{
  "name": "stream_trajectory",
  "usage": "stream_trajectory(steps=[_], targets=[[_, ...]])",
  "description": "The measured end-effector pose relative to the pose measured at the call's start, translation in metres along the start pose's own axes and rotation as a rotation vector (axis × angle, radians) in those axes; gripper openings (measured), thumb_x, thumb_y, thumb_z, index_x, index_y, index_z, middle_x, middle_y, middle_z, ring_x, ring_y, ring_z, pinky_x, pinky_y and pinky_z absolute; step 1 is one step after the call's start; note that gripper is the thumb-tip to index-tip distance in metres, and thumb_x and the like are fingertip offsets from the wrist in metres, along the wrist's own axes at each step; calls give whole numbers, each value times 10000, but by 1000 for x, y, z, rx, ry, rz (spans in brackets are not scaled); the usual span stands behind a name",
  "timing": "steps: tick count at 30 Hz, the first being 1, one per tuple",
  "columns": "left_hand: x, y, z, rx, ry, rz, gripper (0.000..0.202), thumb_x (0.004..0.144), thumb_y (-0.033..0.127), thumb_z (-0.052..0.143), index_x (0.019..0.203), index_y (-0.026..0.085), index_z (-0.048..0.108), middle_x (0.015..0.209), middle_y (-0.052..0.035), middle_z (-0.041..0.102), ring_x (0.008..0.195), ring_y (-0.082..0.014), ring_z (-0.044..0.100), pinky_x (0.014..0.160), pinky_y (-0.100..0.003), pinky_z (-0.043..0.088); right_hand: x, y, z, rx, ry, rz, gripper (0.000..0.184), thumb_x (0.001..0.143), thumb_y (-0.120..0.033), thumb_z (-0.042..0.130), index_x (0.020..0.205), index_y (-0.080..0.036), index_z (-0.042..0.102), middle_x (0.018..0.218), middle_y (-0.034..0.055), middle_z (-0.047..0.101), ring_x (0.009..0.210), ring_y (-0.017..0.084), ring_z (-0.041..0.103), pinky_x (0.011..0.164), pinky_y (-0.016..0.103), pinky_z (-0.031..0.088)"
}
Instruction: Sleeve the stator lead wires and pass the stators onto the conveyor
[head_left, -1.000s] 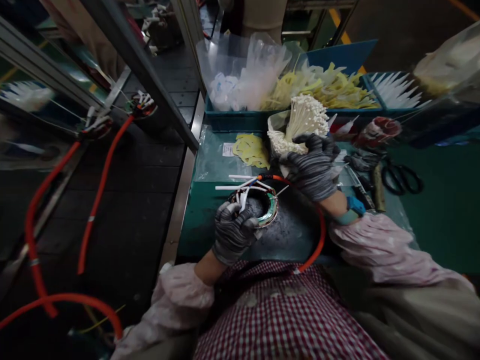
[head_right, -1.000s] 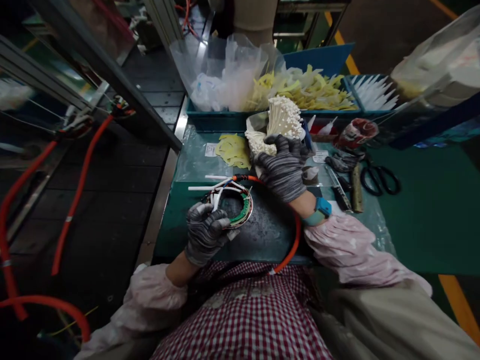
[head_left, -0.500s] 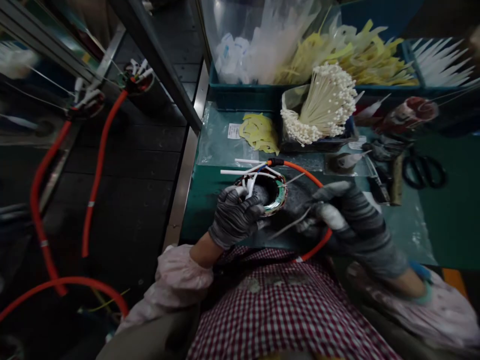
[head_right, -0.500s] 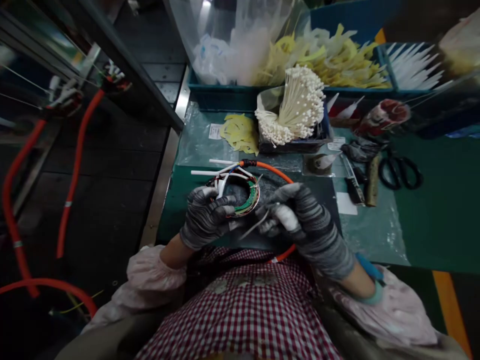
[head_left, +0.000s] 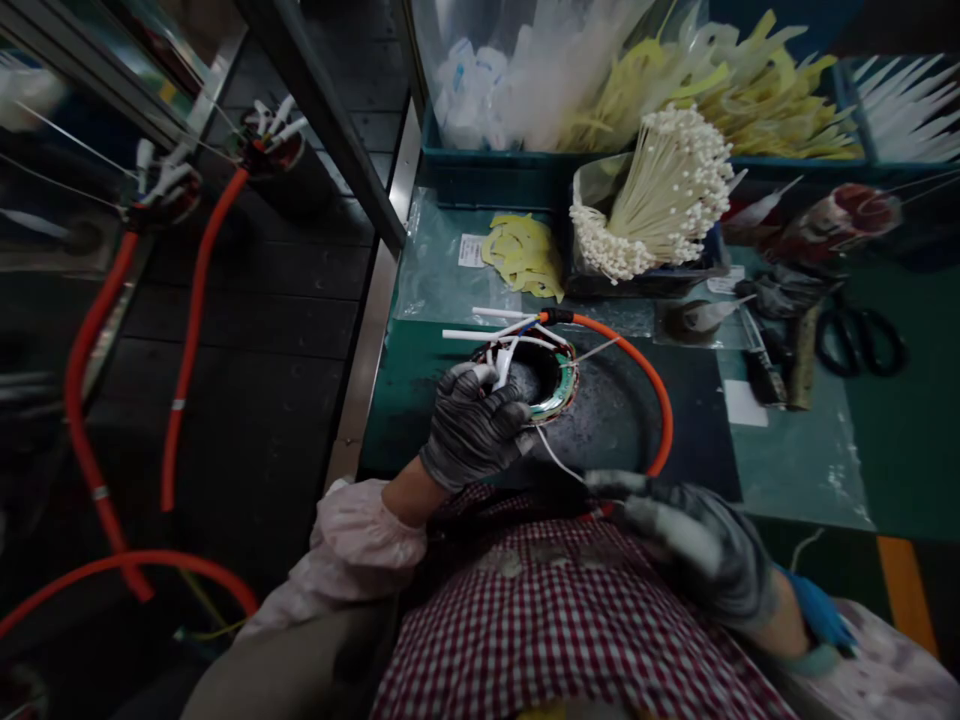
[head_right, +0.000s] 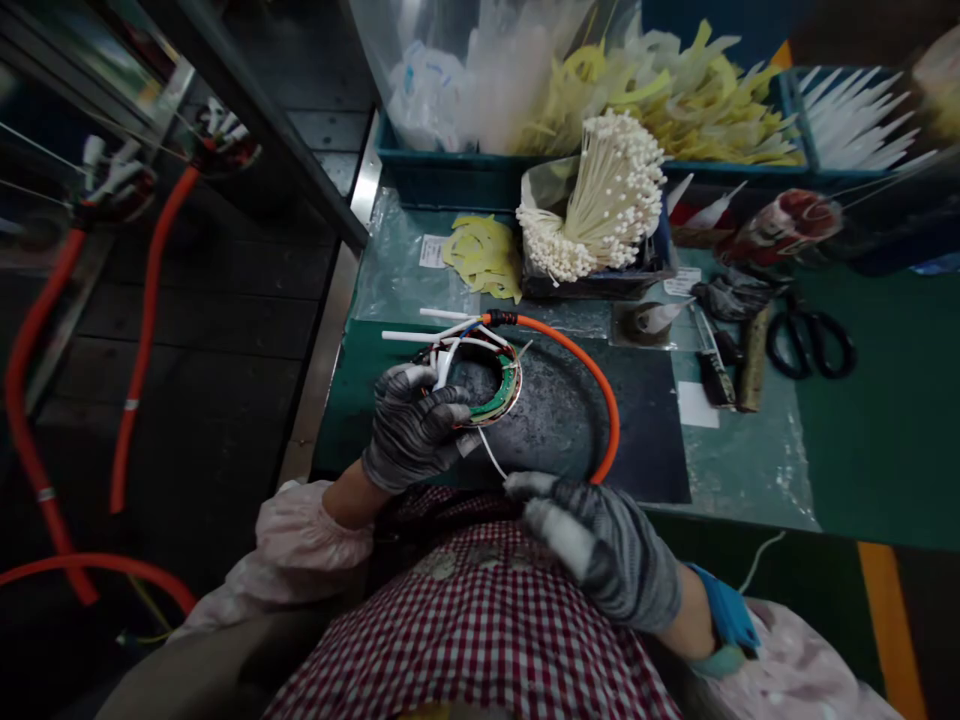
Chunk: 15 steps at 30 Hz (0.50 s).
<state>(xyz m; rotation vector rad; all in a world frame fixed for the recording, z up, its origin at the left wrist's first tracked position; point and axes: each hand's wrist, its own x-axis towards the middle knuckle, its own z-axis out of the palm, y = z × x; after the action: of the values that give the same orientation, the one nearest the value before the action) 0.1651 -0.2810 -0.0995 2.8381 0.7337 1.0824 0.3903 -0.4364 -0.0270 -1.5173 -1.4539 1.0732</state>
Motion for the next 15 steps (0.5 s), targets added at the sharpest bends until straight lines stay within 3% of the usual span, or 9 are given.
stream_trajectory(steps=[2,4,7,10,12,15], targets=[[1,-1,-2,-5,-9,16,210,951,475,715,1016,275,718,1028,-4,835,1143,-297,619,1092,-474,470,15,9,12,-134,63,-198,239,1007,-287,700,1205,-274,834,1028,44,886,817,219,856,739,276,703],[2,-2,-4,-17,-26,28,190,950,436,716,1046,272,717,1124,14,841,1134,-293,614,1098,-469,465,36,20,26,-254,175,-317,159,973,-269,744,1106,-266,831,950,33,878,731,198,830,675,259,681],[6,-4,-7,-63,-31,25,178,954,415,706,1066,276,717,1210,44,836,1091,-292,608,1064,-469,471,61,34,36,-341,347,-362,83,971,-306,759,1029,-261,798,856,32,848,689,204,802,616,283,651],[9,-4,-7,-87,-30,11,155,948,416,715,1016,278,728,1092,30,847,1050,-288,625,1027,-458,483,67,35,26,-355,477,-452,129,999,-276,733,1120,-246,769,902,53,846,752,224,806,662,325,652],[9,-4,-5,-55,-17,14,171,931,433,730,969,267,730,973,5,831,1025,-290,641,1024,-461,487,60,28,11,-388,392,-567,116,1010,-239,721,1108,-256,781,860,26,832,690,195,775,610,305,618],[5,-3,0,-15,-6,19,268,901,515,766,950,253,738,924,-19,808,1037,-303,655,1060,-481,485,42,15,-4,-417,123,-824,153,1030,-234,670,1009,-288,812,760,-17,806,627,160,741,542,275,567]])
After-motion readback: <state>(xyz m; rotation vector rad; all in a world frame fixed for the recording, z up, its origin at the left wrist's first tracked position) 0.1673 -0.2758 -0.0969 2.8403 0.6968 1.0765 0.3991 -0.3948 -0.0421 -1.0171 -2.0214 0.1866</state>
